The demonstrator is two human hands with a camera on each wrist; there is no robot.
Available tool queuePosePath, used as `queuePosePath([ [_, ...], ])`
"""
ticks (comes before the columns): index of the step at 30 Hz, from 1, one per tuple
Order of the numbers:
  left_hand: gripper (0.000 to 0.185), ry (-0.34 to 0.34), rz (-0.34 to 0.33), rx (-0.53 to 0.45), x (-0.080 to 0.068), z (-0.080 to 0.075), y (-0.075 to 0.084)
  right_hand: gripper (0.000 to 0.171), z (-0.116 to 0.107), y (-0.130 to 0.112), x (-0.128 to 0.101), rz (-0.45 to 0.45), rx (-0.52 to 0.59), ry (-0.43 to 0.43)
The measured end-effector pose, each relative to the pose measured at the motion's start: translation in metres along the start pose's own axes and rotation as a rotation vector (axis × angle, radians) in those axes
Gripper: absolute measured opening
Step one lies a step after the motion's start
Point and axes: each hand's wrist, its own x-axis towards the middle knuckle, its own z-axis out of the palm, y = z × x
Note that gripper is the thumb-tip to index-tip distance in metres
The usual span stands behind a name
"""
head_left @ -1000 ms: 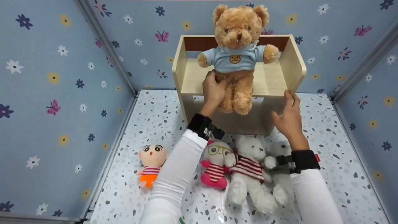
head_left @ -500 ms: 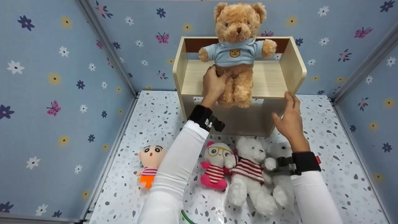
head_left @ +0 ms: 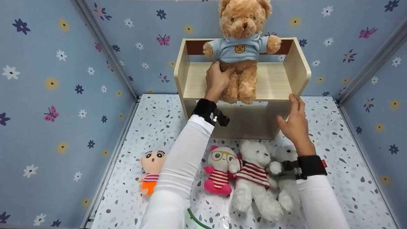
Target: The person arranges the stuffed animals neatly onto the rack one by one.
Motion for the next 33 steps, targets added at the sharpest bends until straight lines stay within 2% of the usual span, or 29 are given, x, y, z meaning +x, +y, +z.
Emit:
queuePosePath([
  [7, 0.041, -0.005, -0.028, 0.029, 0.004, 0.004, -0.002, 0.088, 0.001, -0.002, 0.001, 0.012, 0.001, -0.004],
  [16, 0.032, 0.009, -0.052, 0.054, 0.009, 0.009, -0.008, 0.086, 0.005, -0.001, 0.001, -0.020, -0.001, 0.031],
  [33, 0.036, -0.028, -0.071, 0.101, 0.018, 0.017, -0.011, 0.088, 0.002, -0.002, 0.001, 0.030, -0.010, 0.011],
])
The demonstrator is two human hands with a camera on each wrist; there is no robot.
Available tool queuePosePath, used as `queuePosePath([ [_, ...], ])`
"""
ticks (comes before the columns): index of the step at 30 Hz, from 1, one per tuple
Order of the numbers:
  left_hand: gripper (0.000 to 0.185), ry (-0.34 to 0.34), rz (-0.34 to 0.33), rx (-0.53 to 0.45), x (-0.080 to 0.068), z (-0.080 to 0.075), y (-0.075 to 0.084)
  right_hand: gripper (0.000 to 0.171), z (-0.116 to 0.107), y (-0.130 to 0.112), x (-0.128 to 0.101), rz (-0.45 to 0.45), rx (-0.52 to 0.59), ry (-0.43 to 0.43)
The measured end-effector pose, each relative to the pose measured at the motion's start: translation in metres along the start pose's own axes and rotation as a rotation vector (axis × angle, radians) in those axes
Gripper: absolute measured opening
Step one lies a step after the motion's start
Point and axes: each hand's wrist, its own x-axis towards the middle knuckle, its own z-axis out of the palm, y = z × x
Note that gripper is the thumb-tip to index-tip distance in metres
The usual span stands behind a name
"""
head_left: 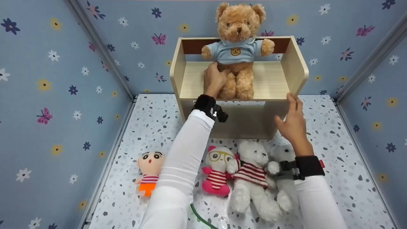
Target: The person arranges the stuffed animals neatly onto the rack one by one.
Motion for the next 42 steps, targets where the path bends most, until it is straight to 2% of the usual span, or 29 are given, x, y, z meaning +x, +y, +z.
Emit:
queuePosePath([
  [5, 0.036, -0.007, -0.028, -0.005, 0.0008, -0.0009, 0.0016, 0.088, -0.0003, 0.0000, -0.0001, -0.013, -0.008, 0.007],
  [9, 0.043, -0.021, -0.048, -0.007, 0.0015, -0.0013, 0.0029, 0.086, 0.0009, 0.0023, -0.0012, -0.046, -0.009, 0.032],
  [13, 0.045, -0.022, -0.047, -0.005, 0.0012, -0.0014, 0.0033, 0.085, 0.0019, 0.0038, -0.0017, -0.060, -0.010, 0.044],
  [24, 0.041, -0.001, -0.057, 0.014, 0.0001, -0.0017, 0.0035, 0.089, 0.0018, 0.0011, 0.0003, -0.035, -0.032, 0.019],
  [34, 0.050, -0.031, -0.096, 0.045, -0.0034, -0.0014, 0.0065, 0.091, 0.0037, 0.0017, 0.0005, -0.001, -0.033, 0.005],
  [42, 0.057, -0.058, -0.087, 0.020, -0.0050, -0.0015, 0.0084, 0.090, 0.0046, 0.0038, 0.0005, -0.012, -0.040, 0.019],
])
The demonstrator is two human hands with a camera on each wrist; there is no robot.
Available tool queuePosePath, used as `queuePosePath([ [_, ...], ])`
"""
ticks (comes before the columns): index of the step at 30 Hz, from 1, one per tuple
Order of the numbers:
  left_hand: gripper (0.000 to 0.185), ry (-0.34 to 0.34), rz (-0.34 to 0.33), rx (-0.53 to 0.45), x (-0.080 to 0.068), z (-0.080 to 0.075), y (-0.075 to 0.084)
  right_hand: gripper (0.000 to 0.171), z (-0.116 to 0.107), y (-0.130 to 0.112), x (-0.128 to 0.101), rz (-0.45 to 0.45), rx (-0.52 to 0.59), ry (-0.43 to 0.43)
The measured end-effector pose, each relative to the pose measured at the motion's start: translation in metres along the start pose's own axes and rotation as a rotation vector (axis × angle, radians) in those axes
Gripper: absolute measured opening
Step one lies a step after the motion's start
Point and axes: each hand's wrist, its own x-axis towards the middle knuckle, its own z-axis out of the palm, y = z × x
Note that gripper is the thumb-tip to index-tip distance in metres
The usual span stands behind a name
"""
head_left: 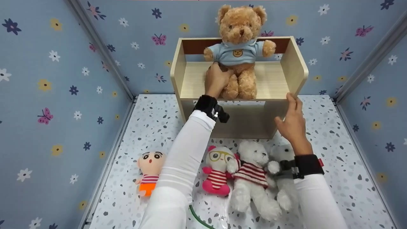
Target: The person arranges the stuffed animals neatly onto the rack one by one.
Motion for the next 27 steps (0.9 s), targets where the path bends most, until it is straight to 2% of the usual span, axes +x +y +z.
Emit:
queuePosePath([
  [9, 0.071, 0.011, 0.031, -0.027, -0.008, -0.004, -0.003, 0.092, 0.000, -0.001, -0.001, 0.009, 0.008, -0.026],
  [17, 0.063, 0.044, 0.020, -0.023, -0.023, -0.010, -0.003, 0.093, -0.002, 0.000, -0.002, 0.008, 0.025, -0.036],
  [21, 0.055, 0.053, 0.068, -0.053, -0.033, -0.015, -0.005, 0.094, -0.003, 0.000, -0.001, 0.013, 0.036, -0.039],
  [27, 0.036, 0.084, 0.194, -0.133, -0.050, -0.029, -0.014, 0.091, -0.004, -0.001, -0.001, -0.003, 0.045, -0.033],
])
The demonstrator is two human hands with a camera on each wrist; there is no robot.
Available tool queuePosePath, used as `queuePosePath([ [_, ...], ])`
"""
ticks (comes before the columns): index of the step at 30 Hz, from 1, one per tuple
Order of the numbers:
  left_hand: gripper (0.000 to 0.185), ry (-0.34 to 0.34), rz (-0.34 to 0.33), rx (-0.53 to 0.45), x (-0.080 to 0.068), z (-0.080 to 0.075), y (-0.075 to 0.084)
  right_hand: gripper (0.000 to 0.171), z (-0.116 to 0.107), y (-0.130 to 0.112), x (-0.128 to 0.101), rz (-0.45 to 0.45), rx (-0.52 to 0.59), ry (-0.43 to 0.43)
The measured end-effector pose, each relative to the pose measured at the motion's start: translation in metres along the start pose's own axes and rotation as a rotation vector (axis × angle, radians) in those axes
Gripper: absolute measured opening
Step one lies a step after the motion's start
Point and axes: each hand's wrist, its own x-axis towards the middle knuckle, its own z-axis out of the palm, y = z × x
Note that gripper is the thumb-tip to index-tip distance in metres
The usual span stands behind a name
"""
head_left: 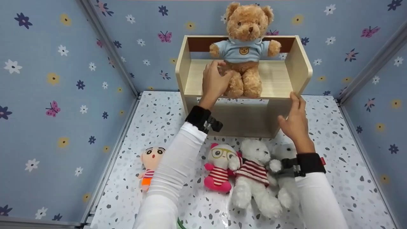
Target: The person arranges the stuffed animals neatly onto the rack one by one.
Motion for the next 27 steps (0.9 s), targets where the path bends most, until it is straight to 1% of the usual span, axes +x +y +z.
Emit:
queuePosePath([
  [5, 0.027, 0.010, 0.089, -0.032, -0.020, -0.014, -0.007, 0.091, 0.002, -0.001, -0.001, 0.002, 0.002, -0.010],
  [9, 0.022, 0.002, 0.163, -0.057, -0.039, -0.024, -0.014, 0.092, 0.004, -0.001, -0.002, 0.006, 0.010, -0.021],
  [11, 0.021, -0.007, 0.188, -0.084, -0.048, -0.028, -0.017, 0.092, 0.004, -0.001, -0.001, 0.005, 0.012, -0.015],
  [14, 0.019, -0.023, 0.204, -0.136, -0.059, -0.034, -0.020, 0.092, 0.003, -0.001, -0.001, 0.000, 0.012, -0.006],
  [19, 0.017, -0.054, 0.204, -0.202, -0.081, -0.040, -0.032, 0.095, 0.004, 0.000, -0.001, -0.003, 0.015, -0.014],
  [23, 0.014, -0.059, 0.211, -0.231, -0.099, -0.038, -0.046, 0.097, 0.003, 0.000, -0.001, 0.002, 0.014, -0.020],
  [27, 0.013, -0.079, 0.211, -0.252, -0.119, -0.032, -0.063, 0.098, 0.003, 0.001, -0.001, -0.006, 0.006, -0.012],
])
